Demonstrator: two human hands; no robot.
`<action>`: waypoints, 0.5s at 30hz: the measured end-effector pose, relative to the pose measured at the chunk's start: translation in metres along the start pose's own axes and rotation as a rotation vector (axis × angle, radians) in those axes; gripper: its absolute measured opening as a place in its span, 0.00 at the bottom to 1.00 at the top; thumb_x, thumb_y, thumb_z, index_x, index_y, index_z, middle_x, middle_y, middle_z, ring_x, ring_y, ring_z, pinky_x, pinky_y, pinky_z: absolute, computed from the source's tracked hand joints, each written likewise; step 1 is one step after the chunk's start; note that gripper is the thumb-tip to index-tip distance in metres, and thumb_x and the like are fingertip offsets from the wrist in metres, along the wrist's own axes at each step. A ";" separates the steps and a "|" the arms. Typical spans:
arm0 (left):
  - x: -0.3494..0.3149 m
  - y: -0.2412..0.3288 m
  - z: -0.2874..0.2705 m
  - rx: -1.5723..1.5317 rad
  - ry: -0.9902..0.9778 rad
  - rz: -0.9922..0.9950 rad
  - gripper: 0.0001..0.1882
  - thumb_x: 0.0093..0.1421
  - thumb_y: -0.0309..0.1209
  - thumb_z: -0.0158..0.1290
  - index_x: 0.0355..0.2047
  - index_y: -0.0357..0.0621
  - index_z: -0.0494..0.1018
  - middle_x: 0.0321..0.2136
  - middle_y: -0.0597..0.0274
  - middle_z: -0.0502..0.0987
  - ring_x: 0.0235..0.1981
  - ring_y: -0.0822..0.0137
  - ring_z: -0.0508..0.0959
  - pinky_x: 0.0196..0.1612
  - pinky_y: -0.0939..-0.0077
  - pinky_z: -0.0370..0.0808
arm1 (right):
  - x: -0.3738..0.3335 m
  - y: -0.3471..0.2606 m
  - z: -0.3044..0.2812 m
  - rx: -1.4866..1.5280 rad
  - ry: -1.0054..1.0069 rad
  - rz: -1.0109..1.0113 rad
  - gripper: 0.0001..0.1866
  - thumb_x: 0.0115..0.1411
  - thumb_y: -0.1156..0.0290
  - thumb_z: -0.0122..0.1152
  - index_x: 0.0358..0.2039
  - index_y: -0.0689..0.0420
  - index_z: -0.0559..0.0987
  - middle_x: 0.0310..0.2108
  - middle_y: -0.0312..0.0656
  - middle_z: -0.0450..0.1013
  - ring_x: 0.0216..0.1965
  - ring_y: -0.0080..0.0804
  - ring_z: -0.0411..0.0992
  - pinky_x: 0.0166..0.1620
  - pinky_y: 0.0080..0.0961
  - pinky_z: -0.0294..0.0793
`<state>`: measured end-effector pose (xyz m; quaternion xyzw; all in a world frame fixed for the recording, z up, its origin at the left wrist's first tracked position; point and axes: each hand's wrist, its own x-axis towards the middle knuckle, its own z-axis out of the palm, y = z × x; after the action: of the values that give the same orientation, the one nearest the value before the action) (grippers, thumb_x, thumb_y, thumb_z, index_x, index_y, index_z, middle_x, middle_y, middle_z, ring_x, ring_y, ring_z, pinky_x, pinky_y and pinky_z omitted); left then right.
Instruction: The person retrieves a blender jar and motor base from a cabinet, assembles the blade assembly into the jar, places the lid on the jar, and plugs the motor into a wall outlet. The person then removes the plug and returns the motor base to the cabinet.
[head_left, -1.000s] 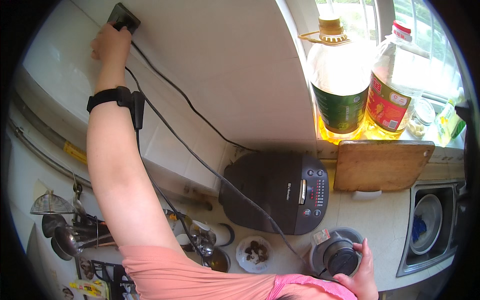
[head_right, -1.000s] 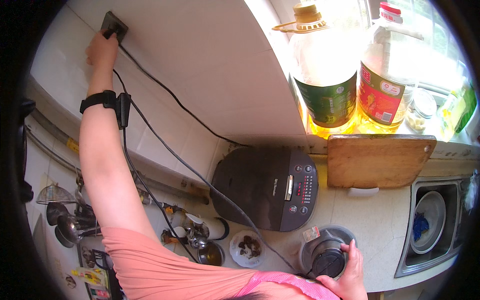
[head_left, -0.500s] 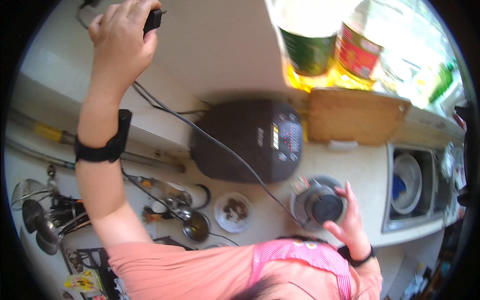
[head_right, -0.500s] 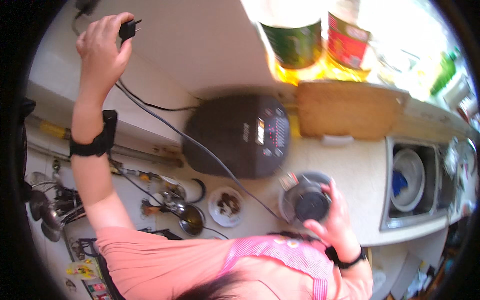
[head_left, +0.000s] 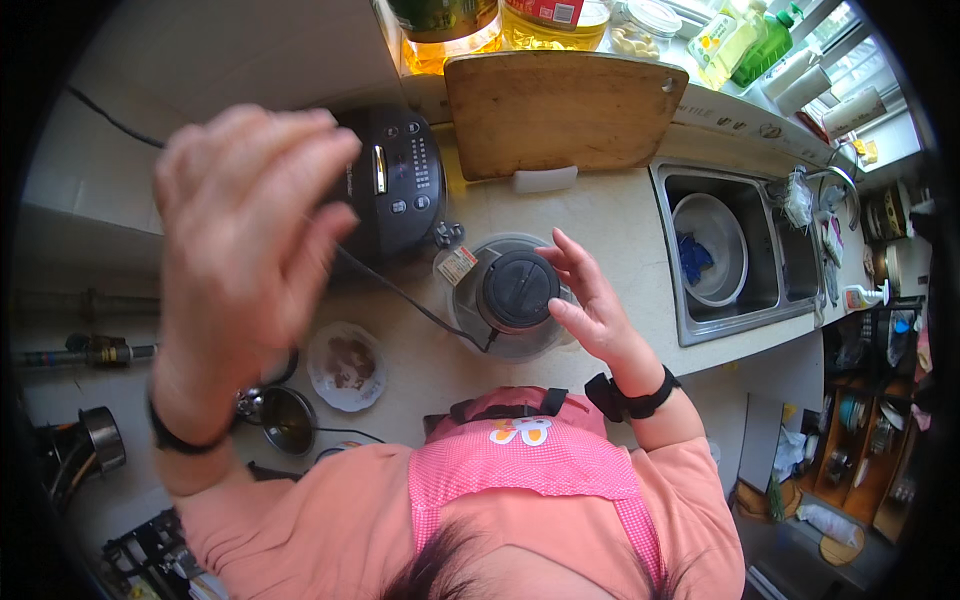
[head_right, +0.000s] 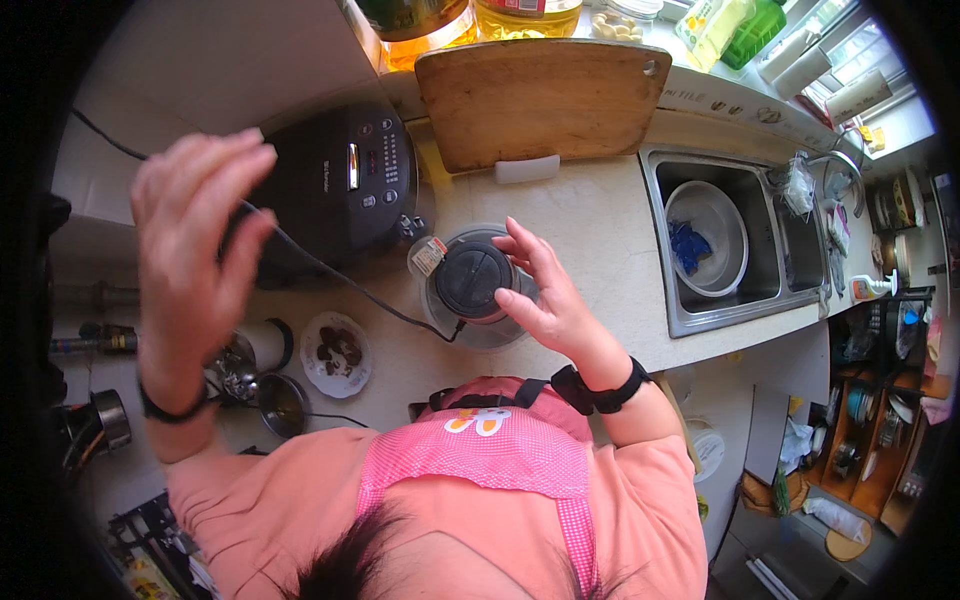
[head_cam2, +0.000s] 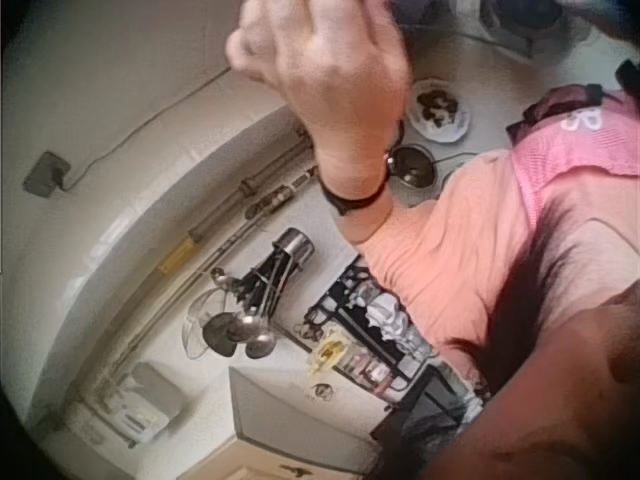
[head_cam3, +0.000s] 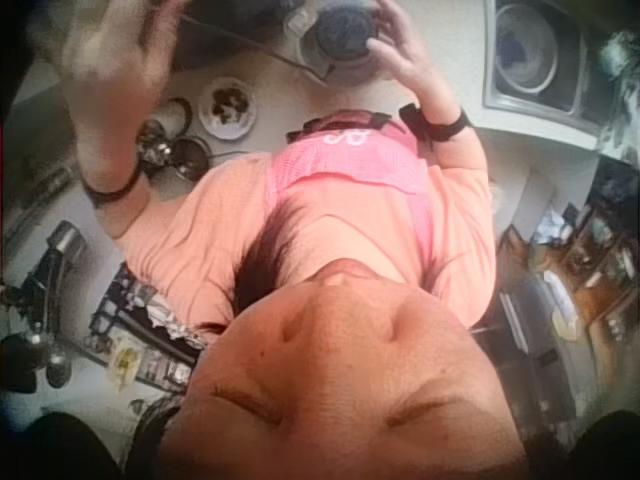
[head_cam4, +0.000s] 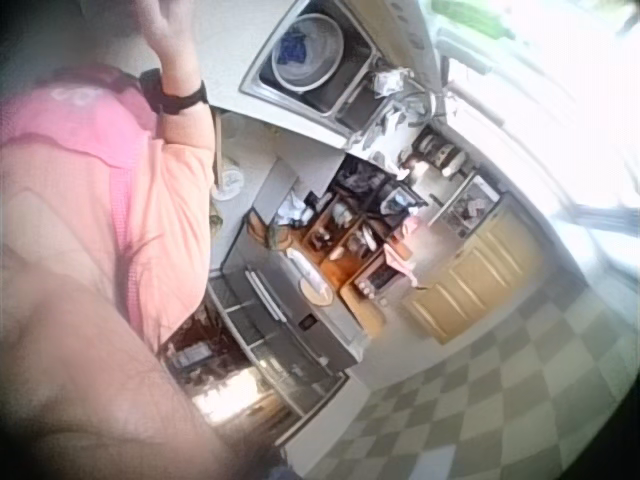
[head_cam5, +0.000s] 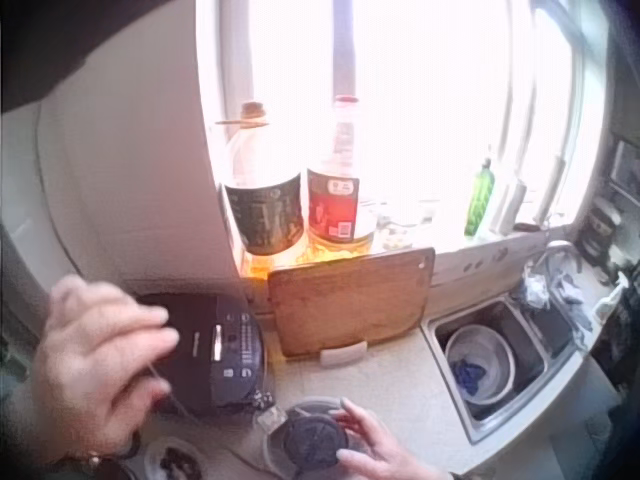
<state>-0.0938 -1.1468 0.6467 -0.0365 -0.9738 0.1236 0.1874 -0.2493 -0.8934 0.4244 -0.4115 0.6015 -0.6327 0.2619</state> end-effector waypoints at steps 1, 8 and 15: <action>-0.010 0.020 0.004 -0.199 0.050 -0.018 0.19 0.53 0.31 0.57 0.46 0.39 0.72 0.45 0.54 0.74 0.46 0.53 0.71 0.52 0.61 0.63 | -0.001 0.002 -0.001 0.067 -0.001 0.024 0.36 0.59 0.69 0.56 0.64 0.60 0.53 0.56 0.49 0.60 0.59 0.37 0.59 0.62 0.36 0.55; -0.059 0.146 0.092 -0.530 0.237 -0.465 0.23 0.46 0.22 0.58 0.46 0.39 0.70 0.47 0.52 0.71 0.45 0.53 0.70 0.50 0.63 0.66 | 0.008 0.007 -0.013 0.338 -0.080 0.151 0.33 0.59 0.72 0.51 0.64 0.60 0.54 0.57 0.47 0.61 0.61 0.35 0.58 0.63 0.32 0.52; -0.078 0.200 0.131 -0.598 0.382 -0.699 0.23 0.48 0.23 0.57 0.46 0.39 0.69 0.45 0.52 0.71 0.44 0.52 0.71 0.53 0.60 0.64 | 0.029 0.012 -0.014 0.122 -0.242 0.112 0.32 0.57 0.72 0.52 0.62 0.63 0.57 0.57 0.47 0.61 0.59 0.34 0.59 0.62 0.29 0.53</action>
<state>-0.0654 -0.9919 0.4500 0.2181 -0.8688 -0.2403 0.3739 -0.2780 -0.9114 0.4196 -0.4339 0.5478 -0.5983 0.3920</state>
